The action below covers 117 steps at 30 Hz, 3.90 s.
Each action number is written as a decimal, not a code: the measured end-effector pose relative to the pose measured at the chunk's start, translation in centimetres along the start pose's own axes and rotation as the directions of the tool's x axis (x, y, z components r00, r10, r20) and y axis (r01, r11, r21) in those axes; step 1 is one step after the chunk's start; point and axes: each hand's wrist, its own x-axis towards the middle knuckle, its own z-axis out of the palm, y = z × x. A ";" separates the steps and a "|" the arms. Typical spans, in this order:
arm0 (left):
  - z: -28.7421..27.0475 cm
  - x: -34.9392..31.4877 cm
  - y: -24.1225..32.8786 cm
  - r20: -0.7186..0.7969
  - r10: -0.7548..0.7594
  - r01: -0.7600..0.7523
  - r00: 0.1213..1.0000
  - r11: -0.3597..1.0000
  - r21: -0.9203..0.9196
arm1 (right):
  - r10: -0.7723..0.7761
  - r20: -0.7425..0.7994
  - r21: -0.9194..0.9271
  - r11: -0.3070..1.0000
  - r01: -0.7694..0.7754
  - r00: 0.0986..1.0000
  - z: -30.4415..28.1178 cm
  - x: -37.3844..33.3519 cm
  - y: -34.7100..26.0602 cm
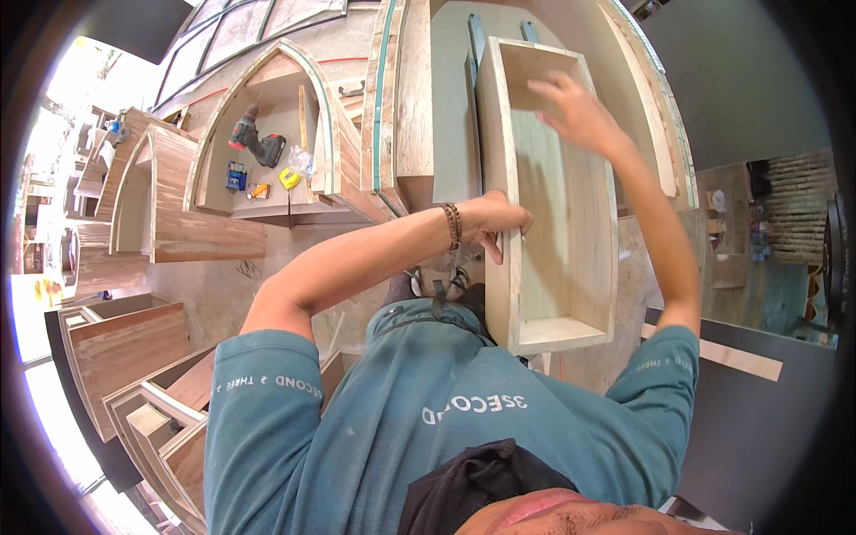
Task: The person assembles a wooden drawer unit by attaching a drawer front to the box using a power drill. They position the drawer front, align the hinges, and secure it with screws. The person then places the drawer into a cabinet frame to check the fit.
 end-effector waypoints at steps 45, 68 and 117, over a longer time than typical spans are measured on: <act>1.5 -15.7 -0.6 0.251 0.452 -0.355 0.856 0.161 0.921 | 0.273 -0.391 0.098 0.962 -0.255 0.879 6.4 -22.4 -13.8; -19.7 0.4 18.4 -0.778 0.601 0.426 0.181 0.665 0.613 | 0.214 -0.475 0.045 0.975 -0.219 0.854 7.0 -10.7 -6.5; -20.3 2.0 18.5 -0.728 0.651 0.469 0.214 0.585 0.662 | 0.862 -0.374 0.792 0.489 0.365 -0.343 20.6 -2.3 -8.9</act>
